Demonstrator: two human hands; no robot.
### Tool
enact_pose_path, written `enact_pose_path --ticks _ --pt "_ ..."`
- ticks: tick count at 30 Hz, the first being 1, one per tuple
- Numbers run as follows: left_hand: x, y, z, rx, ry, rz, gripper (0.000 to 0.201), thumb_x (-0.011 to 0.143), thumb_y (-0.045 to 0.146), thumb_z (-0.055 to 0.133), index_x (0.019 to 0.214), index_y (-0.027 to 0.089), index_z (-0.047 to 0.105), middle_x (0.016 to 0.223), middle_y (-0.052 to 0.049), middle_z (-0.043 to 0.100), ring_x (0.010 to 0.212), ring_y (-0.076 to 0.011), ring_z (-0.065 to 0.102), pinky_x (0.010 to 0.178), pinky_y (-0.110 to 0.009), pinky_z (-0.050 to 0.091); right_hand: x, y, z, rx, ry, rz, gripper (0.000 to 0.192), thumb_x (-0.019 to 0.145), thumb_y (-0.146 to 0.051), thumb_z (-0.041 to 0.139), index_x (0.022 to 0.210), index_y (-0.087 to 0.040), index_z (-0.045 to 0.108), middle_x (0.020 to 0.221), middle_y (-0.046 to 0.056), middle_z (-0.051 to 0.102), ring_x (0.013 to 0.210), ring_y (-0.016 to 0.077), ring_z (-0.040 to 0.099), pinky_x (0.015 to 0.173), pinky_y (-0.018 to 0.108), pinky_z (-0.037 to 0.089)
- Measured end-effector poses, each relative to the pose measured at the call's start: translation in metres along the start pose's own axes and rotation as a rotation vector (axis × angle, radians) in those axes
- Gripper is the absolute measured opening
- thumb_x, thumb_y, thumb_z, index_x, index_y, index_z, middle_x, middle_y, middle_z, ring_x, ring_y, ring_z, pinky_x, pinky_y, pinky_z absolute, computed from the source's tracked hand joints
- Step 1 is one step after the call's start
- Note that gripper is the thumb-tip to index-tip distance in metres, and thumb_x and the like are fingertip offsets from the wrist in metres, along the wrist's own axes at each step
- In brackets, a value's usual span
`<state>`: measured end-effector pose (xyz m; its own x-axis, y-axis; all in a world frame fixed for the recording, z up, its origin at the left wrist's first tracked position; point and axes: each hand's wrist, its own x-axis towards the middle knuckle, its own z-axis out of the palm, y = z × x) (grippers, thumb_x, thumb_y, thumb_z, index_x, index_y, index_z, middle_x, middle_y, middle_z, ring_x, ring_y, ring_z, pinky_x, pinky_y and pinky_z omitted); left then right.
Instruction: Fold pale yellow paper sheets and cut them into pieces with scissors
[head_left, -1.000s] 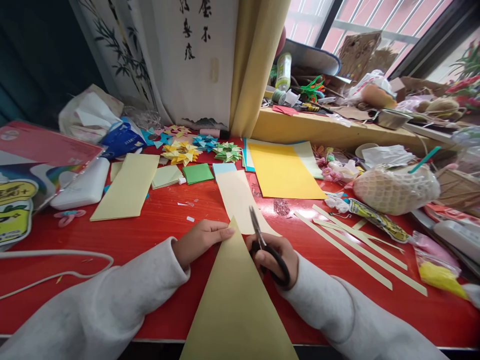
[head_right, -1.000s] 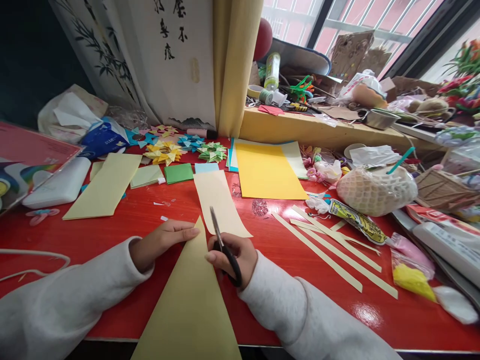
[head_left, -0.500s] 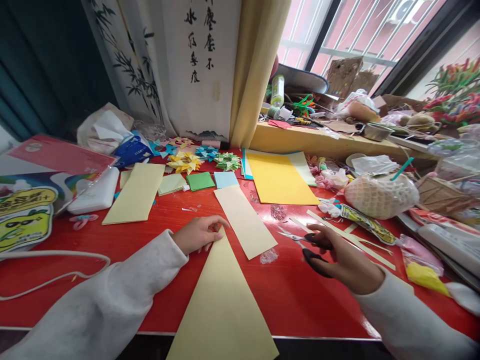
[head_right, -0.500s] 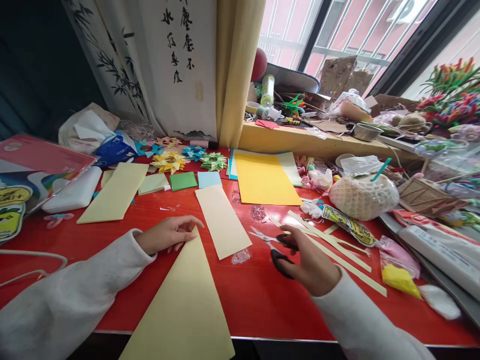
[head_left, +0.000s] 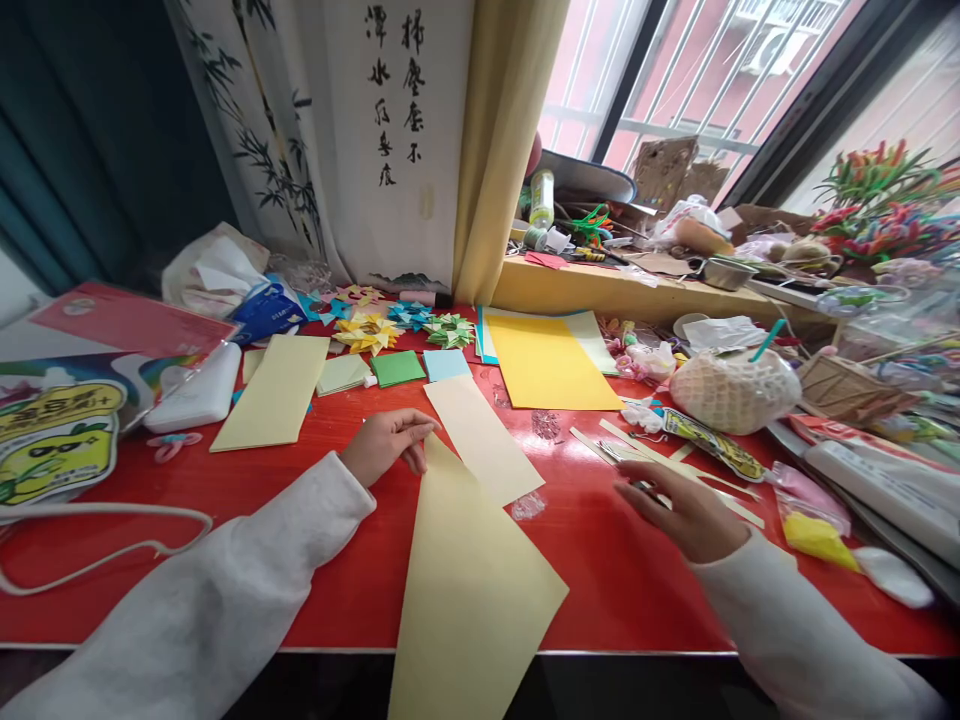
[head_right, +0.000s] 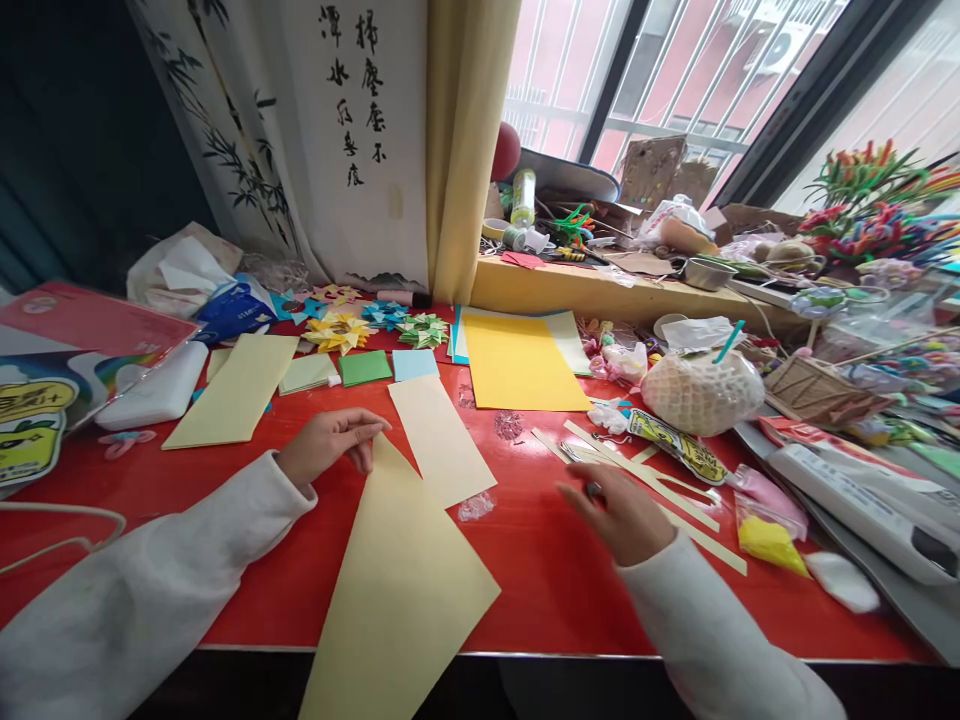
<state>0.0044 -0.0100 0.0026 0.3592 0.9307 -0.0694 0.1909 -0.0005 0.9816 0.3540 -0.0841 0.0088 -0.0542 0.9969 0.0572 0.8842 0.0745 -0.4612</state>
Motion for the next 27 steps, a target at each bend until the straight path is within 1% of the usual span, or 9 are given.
enact_pose_path --ticks 2,5,8,11,16,19,23,25,27 --pt "0.0 0.001 -0.001 -0.02 0.035 0.016 0.026 0.074 0.039 0.051 0.083 0.014 0.054 0.049 0.002 0.057 0.046 -0.0138 0.058 0.047 -0.024 0.046 -0.007 -0.035 0.008 0.352 -0.232 0.004 0.044 0.076 -0.05 0.041 0.1 -0.016 0.054 0.096 0.009 0.061 0.088 0.0203 0.056 0.073 0.032 0.047" --pt "0.0 0.001 -0.003 -0.049 0.093 0.024 0.026 0.073 0.04 0.051 0.079 0.015 0.05 0.048 0.003 0.056 0.043 -0.0131 0.057 0.045 -0.025 0.046 -0.01 -0.068 0.024 0.656 -0.416 0.025 0.04 0.073 -0.048 0.048 0.096 -0.015 0.056 0.088 0.007 0.062 0.073 0.0154 0.059 0.058 0.026 0.049" --pt "0.001 0.001 -0.003 -0.088 0.137 0.015 0.026 0.074 0.04 0.05 0.078 0.016 0.044 0.047 0.003 0.055 0.042 -0.0131 0.056 0.044 -0.026 0.046 -0.006 -0.078 0.037 0.824 -0.564 0.047 0.036 0.069 -0.045 0.055 0.086 -0.013 0.057 0.071 0.003 0.063 0.057 0.0112 0.058 0.042 0.019 0.043" --pt "0.002 0.002 -0.003 -0.12 0.162 -0.01 0.026 0.073 0.04 0.05 0.076 0.016 0.039 0.047 0.004 0.053 0.04 -0.0128 0.055 0.042 -0.026 0.046 -0.003 -0.078 0.043 0.931 -0.699 0.108 0.036 0.069 -0.046 0.054 0.076 -0.011 0.054 0.056 0.0 0.06 0.045 0.0095 0.058 0.034 0.015 0.038" --pt "0.001 0.004 -0.003 -0.117 0.121 -0.03 0.029 0.075 0.045 0.044 0.077 0.016 0.042 0.053 0.003 0.053 0.042 -0.0114 0.054 0.041 -0.024 0.045 -0.003 -0.081 0.042 1.018 -0.607 0.13 0.034 0.069 -0.046 0.054 0.068 -0.013 0.046 0.041 -0.006 0.052 0.033 0.0073 0.052 0.028 0.012 0.031" --pt "-0.001 0.009 -0.003 0.039 0.097 0.038 0.029 0.073 0.043 0.049 0.081 0.015 0.049 0.068 -0.001 0.058 0.057 -0.0133 0.057 0.045 -0.023 0.045 -0.002 -0.082 0.037 1.042 -0.582 0.11 0.032 0.071 -0.045 0.053 0.068 -0.013 0.046 0.041 -0.004 0.054 0.032 0.0082 0.052 0.027 0.013 0.031" --pt "-0.005 0.017 -0.002 0.177 0.053 0.125 0.039 0.078 0.039 0.042 0.112 0.019 0.045 0.11 -0.006 0.054 0.095 -0.0195 0.053 0.074 -0.03 0.046 -0.001 -0.077 0.034 0.999 -0.596 0.117 0.031 0.072 -0.044 0.052 0.067 -0.015 0.045 0.036 -0.005 0.052 0.026 0.0075 0.046 0.024 0.014 0.023" --pt "-0.007 0.016 0.001 0.27 0.06 0.142 0.041 0.083 0.039 0.031 0.118 0.019 0.041 0.119 -0.007 0.048 0.106 -0.0201 0.047 0.088 -0.035 0.039 -0.002 -0.071 0.031 0.962 -0.591 0.13 0.033 0.071 -0.045 0.052 0.062 -0.015 0.044 0.033 -0.006 0.048 0.022 0.006 0.041 0.024 0.014 0.019" --pt "-0.006 0.01 0.005 0.474 0.067 0.243 0.043 0.085 0.039 0.026 0.121 0.018 0.04 0.128 -0.007 0.041 0.117 -0.0195 0.036 0.098 -0.036 0.027 -0.003 -0.065 0.027 0.932 -0.534 0.167 0.036 0.07 -0.047 0.053 0.057 -0.015 0.043 0.032 -0.007 0.044 0.021 0.0046 0.037 0.025 0.015 0.016"
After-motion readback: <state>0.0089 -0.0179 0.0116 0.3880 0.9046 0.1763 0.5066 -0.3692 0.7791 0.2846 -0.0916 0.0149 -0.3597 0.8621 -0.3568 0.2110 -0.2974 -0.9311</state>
